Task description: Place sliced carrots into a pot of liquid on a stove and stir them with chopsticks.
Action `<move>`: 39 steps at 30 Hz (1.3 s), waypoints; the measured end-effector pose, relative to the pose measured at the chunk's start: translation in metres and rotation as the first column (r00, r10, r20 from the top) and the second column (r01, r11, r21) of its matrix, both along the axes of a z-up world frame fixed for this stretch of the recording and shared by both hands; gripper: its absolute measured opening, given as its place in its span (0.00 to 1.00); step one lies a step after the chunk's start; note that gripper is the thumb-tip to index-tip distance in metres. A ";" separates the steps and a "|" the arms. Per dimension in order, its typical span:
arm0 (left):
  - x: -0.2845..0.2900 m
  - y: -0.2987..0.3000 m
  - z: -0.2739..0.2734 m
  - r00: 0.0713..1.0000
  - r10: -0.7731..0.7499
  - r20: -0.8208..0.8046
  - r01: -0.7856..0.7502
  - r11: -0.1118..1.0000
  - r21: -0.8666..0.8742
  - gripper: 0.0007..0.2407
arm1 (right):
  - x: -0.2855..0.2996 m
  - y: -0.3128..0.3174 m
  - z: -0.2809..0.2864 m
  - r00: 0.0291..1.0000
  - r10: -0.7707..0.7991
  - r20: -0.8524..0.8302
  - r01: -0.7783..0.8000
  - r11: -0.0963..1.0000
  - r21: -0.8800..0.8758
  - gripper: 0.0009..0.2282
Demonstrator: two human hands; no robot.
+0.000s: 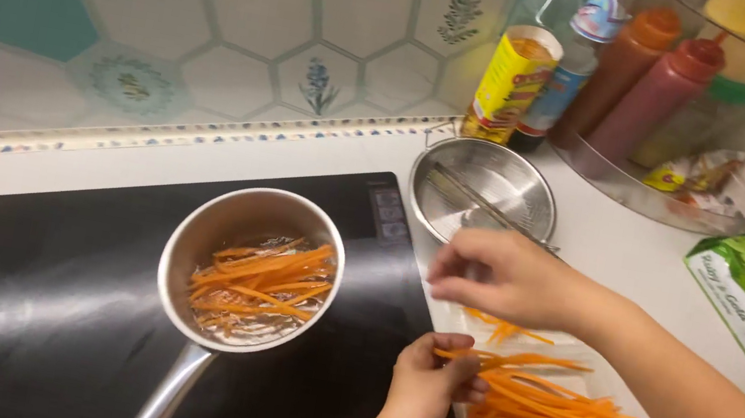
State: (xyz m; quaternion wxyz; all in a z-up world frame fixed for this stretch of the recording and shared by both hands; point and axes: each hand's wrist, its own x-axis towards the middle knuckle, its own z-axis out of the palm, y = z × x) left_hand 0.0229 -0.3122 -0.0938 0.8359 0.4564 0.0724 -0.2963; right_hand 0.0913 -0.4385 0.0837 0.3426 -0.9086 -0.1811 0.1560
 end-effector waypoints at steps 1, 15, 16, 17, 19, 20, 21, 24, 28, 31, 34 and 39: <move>0.002 -0.007 0.006 1.000 -0.015 -0.002 0.015 1.000 -0.001 0.10 | -0.016 -0.018 -0.008 1.000 -0.015 -0.002 0.015 1.000 -0.001 0.11; -0.017 0.001 0.029 0.210 -0.676 0.706 -0.335 0.628 0.702 0.40 | -0.130 -0.141 -0.131 0.980 0.009 0.199 0.070 0.920 -0.386 0.35; -0.017 -0.001 0.019 0.208 -0.676 0.707 -0.336 0.629 0.701 0.40 | -0.123 -0.137 -0.123 0.979 0.008 0.201 0.072 0.919 -0.386 0.35; -0.017 -0.002 0.008 0.169 -0.692 0.702 -0.365 0.617 0.697 0.41 | -0.117 -0.133 -0.115 0.993 -0.059 0.104 0.102 0.871 -0.480 0.35; -0.013 -0.005 0.011 0.130 -0.707 0.696 -0.395 0.607 0.690 0.43 | -0.108 -0.129 -0.105 0.990 -0.140 0.019 0.125 0.810 -0.573 0.34; -0.011 -0.005 0.024 0.169 -0.759 0.629 -0.331 0.557 0.761 0.43 | -0.106 -0.127 -0.104 0.989 -0.145 -0.009 0.105 0.757 -0.644 0.24; -0.009 -0.005 0.036 0.201 -0.807 0.556 -0.263 0.502 0.824 0.43 | -0.104 -0.126 -0.102 0.988 -0.151 -0.037 0.080 0.699 -0.711 0.16; -0.003 -0.015 0.007 0.145 -0.815 0.562 -0.351 0.488 0.799 0.35 | -0.099 -0.126 -0.102 0.983 -0.126 0.135 0.181 0.799 -0.573 0.19; 0.001 -0.018 -0.003 0.149 -0.806 0.574 -0.364 0.495 0.789 0.26 | -0.102 -0.128 -0.101 0.967 -0.123 0.224 0.219 0.848 -0.483 0.20; 0.004 -0.017 -0.016 0.143 -0.812 0.566 -0.370 0.487 0.791 0.23 | -0.114 -0.130 -0.108 0.975 -0.167 0.150 0.222 0.810 -0.543 0.19; 0.006 -0.014 -0.012 0.099 -0.768 0.632 -0.384 0.557 0.737 0.23 | -0.128 -0.133 -0.124 0.994 0.067 0.087 -0.021 0.896 -0.444 0.16; 0.006 -0.003 0.014 0.079 -0.708 0.701 -0.273 0.661 0.699 0.31 | -0.131 -0.117 -0.116 0.961 0.213 0.174 -0.116 0.888 -0.445 0.20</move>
